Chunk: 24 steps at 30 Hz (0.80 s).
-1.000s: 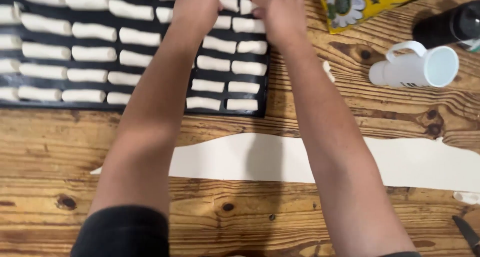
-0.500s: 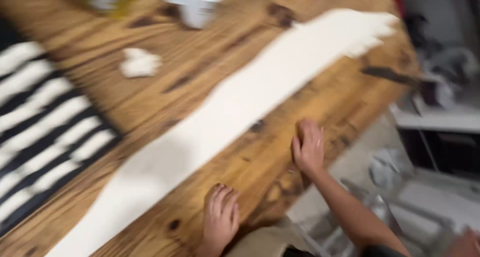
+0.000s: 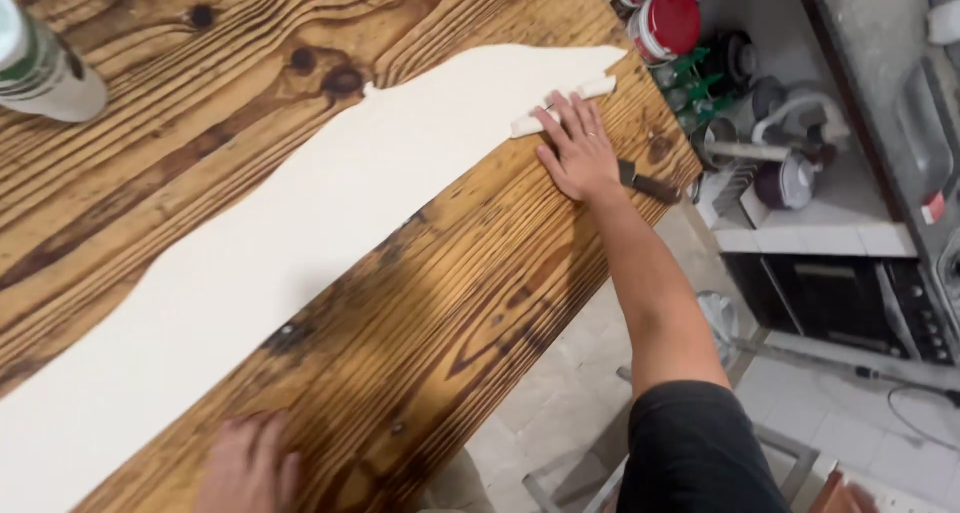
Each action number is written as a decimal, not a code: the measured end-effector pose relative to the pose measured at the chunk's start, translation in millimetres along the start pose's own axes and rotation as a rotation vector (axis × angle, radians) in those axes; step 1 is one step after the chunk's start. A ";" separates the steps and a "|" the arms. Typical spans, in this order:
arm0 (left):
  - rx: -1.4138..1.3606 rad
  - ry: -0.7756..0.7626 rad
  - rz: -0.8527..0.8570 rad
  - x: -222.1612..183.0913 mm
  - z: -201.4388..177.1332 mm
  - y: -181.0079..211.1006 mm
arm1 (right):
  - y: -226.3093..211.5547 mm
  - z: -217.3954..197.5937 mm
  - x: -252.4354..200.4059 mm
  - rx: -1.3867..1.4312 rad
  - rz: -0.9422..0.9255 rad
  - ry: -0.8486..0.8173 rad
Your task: Cutting dough into small pieces and arranging them on a baking tray
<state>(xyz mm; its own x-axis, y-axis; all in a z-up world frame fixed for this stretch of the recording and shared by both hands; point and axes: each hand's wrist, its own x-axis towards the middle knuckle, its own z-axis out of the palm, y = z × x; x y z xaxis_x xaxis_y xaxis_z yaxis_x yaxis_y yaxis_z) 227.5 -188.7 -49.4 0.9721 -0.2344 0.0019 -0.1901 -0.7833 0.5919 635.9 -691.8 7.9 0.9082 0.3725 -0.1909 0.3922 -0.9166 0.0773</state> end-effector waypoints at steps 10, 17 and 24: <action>0.311 0.379 -0.314 27.5 -6.8 23.3 | -90.2 19.2 35.0 0.064 -0.381 0.191; 0.116 0.377 -0.373 33.4 21.3 53.5 | -330.3 44.5 -129.5 0.269 -0.750 -0.289; 0.390 0.427 -0.376 53.3 64.4 68.2 | -328.9 6.7 -128.1 0.481 -0.514 -0.073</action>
<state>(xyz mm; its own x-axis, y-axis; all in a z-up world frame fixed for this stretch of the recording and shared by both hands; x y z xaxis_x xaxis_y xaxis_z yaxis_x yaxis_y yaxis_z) 257.5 -291.7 -60.8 0.9355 0.2780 0.2179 0.2125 -0.9357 0.2816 389.6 -439.0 0.4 0.6070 0.7797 -0.1536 0.6451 -0.5963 -0.4777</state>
